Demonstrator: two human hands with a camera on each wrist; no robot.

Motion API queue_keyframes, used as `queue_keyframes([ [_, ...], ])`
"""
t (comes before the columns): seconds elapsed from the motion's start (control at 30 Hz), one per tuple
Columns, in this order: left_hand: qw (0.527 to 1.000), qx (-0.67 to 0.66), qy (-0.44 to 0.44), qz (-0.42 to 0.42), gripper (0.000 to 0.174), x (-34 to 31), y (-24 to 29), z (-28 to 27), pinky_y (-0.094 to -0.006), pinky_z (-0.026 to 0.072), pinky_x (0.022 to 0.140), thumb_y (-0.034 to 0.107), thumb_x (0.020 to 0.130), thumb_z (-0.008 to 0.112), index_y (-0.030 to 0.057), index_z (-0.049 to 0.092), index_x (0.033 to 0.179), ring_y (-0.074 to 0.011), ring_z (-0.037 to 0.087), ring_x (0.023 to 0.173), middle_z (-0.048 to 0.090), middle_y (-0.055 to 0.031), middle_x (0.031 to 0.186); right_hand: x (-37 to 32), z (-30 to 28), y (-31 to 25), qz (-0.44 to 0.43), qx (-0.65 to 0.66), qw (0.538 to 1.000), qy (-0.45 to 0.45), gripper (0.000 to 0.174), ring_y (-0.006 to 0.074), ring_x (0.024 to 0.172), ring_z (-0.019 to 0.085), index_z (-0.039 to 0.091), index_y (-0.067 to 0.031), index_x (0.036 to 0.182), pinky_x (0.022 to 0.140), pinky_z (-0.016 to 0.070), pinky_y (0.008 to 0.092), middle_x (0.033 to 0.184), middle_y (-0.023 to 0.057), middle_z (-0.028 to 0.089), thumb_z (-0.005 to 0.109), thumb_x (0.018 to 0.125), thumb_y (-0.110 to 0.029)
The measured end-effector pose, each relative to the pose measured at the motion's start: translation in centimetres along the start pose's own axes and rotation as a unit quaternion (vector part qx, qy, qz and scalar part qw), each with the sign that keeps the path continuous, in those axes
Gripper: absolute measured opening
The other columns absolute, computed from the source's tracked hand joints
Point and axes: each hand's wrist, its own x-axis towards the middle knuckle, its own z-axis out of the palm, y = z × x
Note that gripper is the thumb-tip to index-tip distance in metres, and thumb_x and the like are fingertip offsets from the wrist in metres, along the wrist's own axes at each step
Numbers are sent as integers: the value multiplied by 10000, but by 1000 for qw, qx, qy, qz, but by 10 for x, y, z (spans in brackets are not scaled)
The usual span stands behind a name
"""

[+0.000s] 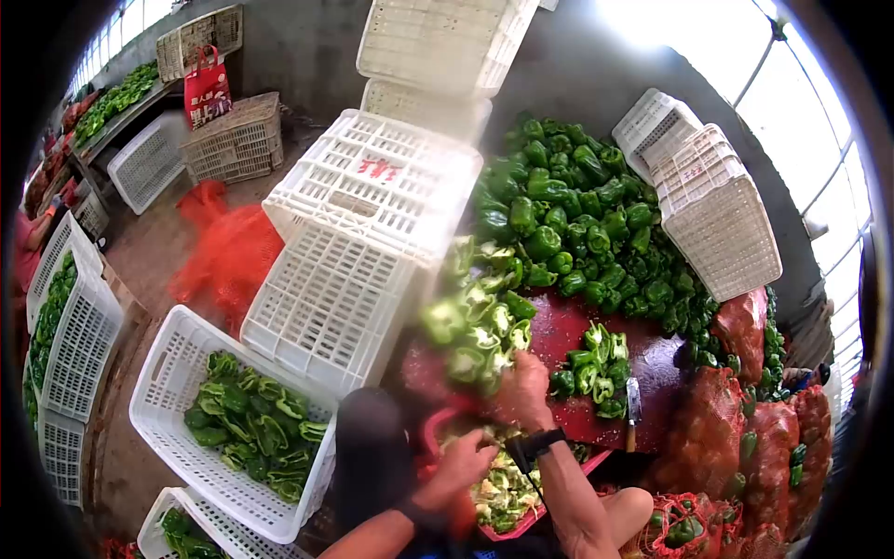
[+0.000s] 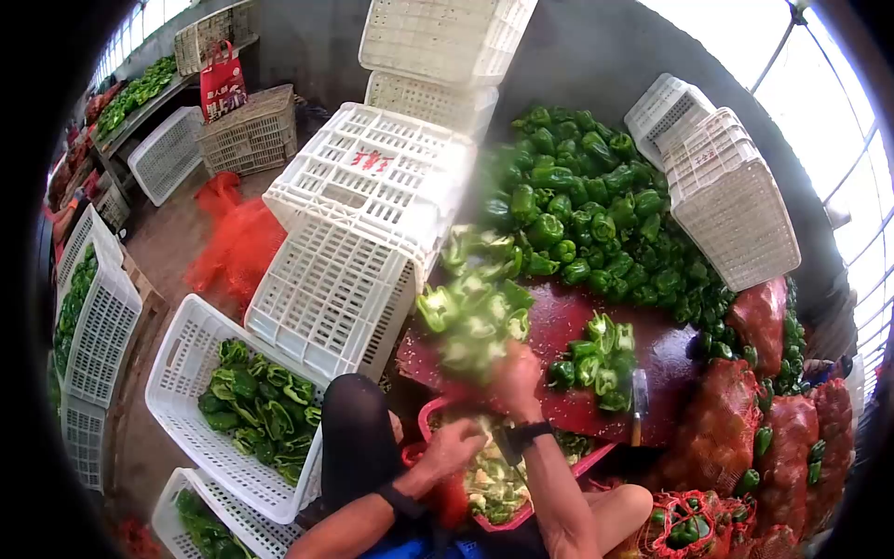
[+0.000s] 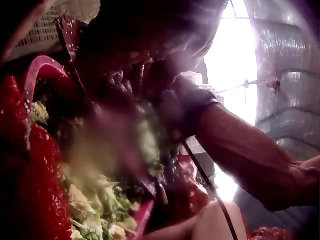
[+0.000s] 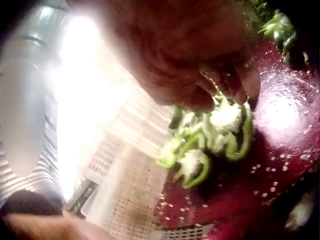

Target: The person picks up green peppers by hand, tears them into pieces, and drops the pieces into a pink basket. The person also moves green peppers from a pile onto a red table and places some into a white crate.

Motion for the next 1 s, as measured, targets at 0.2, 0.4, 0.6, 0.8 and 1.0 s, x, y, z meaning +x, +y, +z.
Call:
queue_keyframes([
  [0.2,999,-32,-12,14,203,7,-23,-3,-315,535,577,140,898,654,-9,657,1035,-189,655,668,684,-117,844,3,34,32,-148,-154,977,-23,94,354,737,631,620,-72,883,608,499,499,844,152,652,617,802,-121],
  [0.4,991,-123,-16,-42,165,16,-20,-7,-268,507,460,108,939,632,-30,615,1027,-162,637,564,662,-102,770,4,30,26,12,-136,985,-110,132,392,782,701,638,-44,860,689,573,508,858,213,690,619,764,-132],
  [0.6,981,-180,28,-67,192,19,-18,-13,-288,515,441,89,924,642,-28,597,1069,-180,635,566,649,-119,813,-4,34,31,120,-26,990,-73,308,459,821,690,619,19,922,747,569,521,922,280,691,658,769,-245],
  [0.8,966,-214,95,-111,382,26,-26,-19,-335,553,523,280,1009,568,-11,546,1257,-227,660,738,627,-157,1002,-59,17,63,176,187,959,-118,468,347,787,678,616,43,1072,679,556,440,900,247,693,692,825,-348],
  [1.0,947,-300,60,-96,436,52,-56,-24,-333,537,737,427,1025,503,27,631,1141,-195,643,825,647,-73,1007,-108,-23,14,133,343,889,-274,415,230,682,650,640,41,1100,615,540,362,808,143,677,686,855,-290],
])
